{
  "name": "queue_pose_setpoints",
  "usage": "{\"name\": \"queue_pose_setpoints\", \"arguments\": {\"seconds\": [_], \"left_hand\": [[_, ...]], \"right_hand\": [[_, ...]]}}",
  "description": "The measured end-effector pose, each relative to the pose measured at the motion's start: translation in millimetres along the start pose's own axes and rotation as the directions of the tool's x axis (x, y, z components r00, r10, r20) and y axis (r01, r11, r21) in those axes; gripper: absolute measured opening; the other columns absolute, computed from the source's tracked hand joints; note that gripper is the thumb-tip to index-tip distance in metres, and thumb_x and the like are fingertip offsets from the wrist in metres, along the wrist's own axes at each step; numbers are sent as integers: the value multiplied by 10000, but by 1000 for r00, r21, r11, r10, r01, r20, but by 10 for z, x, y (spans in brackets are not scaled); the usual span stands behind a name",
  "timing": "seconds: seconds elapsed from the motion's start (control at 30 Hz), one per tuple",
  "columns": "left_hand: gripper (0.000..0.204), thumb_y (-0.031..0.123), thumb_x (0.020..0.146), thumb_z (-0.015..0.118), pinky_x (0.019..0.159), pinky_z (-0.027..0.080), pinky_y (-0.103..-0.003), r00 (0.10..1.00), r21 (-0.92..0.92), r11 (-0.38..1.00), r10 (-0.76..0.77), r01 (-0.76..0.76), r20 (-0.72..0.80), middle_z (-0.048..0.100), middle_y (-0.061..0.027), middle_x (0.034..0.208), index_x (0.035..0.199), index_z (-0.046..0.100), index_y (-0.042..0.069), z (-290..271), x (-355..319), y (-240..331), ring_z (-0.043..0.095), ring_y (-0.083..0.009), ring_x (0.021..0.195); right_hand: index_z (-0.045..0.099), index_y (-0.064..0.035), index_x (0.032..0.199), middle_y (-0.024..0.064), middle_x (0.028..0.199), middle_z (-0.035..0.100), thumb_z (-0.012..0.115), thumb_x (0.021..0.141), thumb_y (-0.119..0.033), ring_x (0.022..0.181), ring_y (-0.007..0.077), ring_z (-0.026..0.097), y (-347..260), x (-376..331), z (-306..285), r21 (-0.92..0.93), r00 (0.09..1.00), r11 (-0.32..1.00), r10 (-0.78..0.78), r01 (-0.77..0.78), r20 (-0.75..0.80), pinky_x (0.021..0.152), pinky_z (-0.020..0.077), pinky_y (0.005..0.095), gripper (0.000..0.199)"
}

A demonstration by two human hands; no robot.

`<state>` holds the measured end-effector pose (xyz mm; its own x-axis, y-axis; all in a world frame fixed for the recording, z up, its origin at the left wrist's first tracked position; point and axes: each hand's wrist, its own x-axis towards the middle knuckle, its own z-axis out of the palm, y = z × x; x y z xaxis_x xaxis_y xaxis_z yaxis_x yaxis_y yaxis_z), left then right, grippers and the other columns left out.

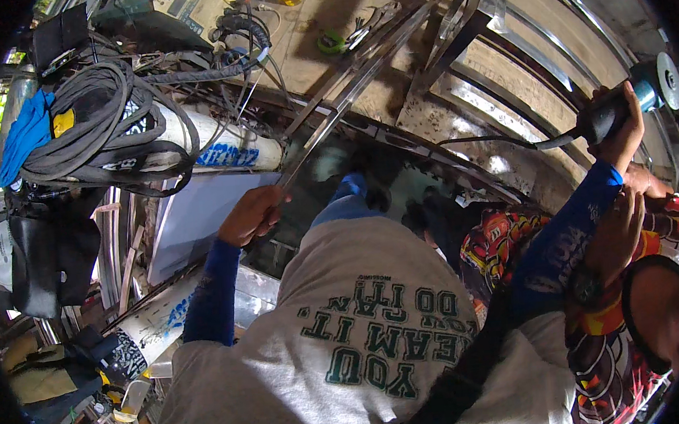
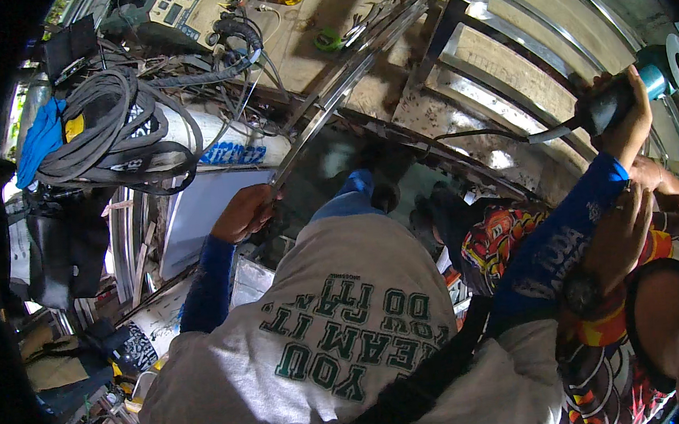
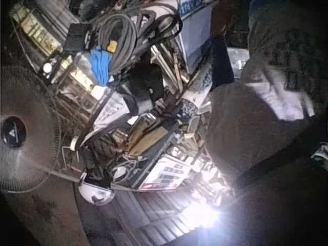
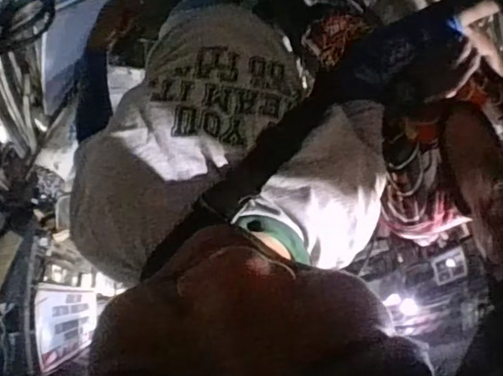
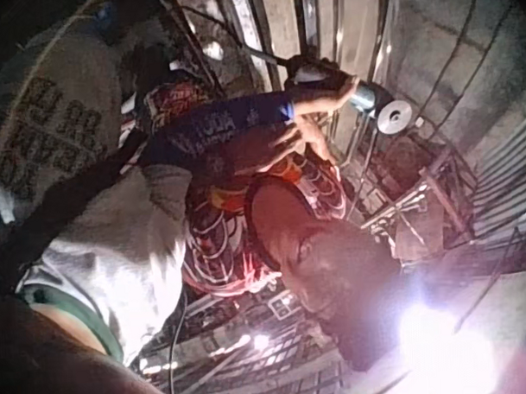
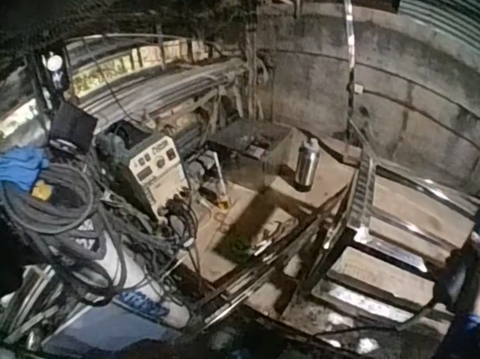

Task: The person measures and marks metal rods using a tape measure and marker, then cuts them with an angle grinder. The person repeats this process for multiple rods, placing cut pieces aside on the workbench.

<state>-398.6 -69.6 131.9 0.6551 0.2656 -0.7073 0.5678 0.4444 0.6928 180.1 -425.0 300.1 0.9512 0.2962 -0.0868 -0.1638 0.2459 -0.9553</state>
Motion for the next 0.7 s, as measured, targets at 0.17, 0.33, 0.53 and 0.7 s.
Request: {"name": "queue_pose_setpoints", "arguments": {"seconds": [0.17, 0.33, 0.53, 0.7], "left_hand": [[424, 476, 1130, 514, 397, 285, -249, 1000, 83, 997, 9, -7, -22, 549, 17, 646, 1046, 654, 85, 8, -5, -100, 410, -55, 440], [362, 427, 1130, 506, 418, 301, -263, 999, 90, 996, -17, 20, -42, 524, 23, 658, 1030, 626, 100, 128, 36, -212, 402, -71, 455], [377, 429, 1140, 492, 406, 303, -281, 999, 141, 989, 37, -34, -24, 538, -2, 635, 1020, 623, 97, 226, 92, -318, 417, -97, 434], [396, 441, 1127, 544, 420, 367, -291, 995, 24, 999, 20, -23, 93, 611, -50, 652, 1005, 633, 75, 130, 204, -369, 494, -116, 448]], "right_hand": [[641, -59, 1050, 158, 894, 717, 779, 958, -320, 788, 304, 722, -2, -38, -1, -33, 1000, 999, 17, -16, 22, 728, 620, 470, 310], [635, -46, 1078, 152, 892, 716, 779, 956, -323, 791, 292, 725, 61, -110, 99, 24, 999, 998, -51, 51, -12, 708, 623, 480, 336], [648, -15, 1023, 149, 874, 712, 779, 950, -308, 710, 281, 708, 19, -111, 66, -38, 999, 998, -49, 50, 5, 684, 621, 466, 330], [614, -3, 1271, 182, 936, 712, 610, 1017, -587, 773, 301, 702, 66, -499, 300, 158, 970, 980, -149, 120, 190, 711, 598, 425, 637]]}}
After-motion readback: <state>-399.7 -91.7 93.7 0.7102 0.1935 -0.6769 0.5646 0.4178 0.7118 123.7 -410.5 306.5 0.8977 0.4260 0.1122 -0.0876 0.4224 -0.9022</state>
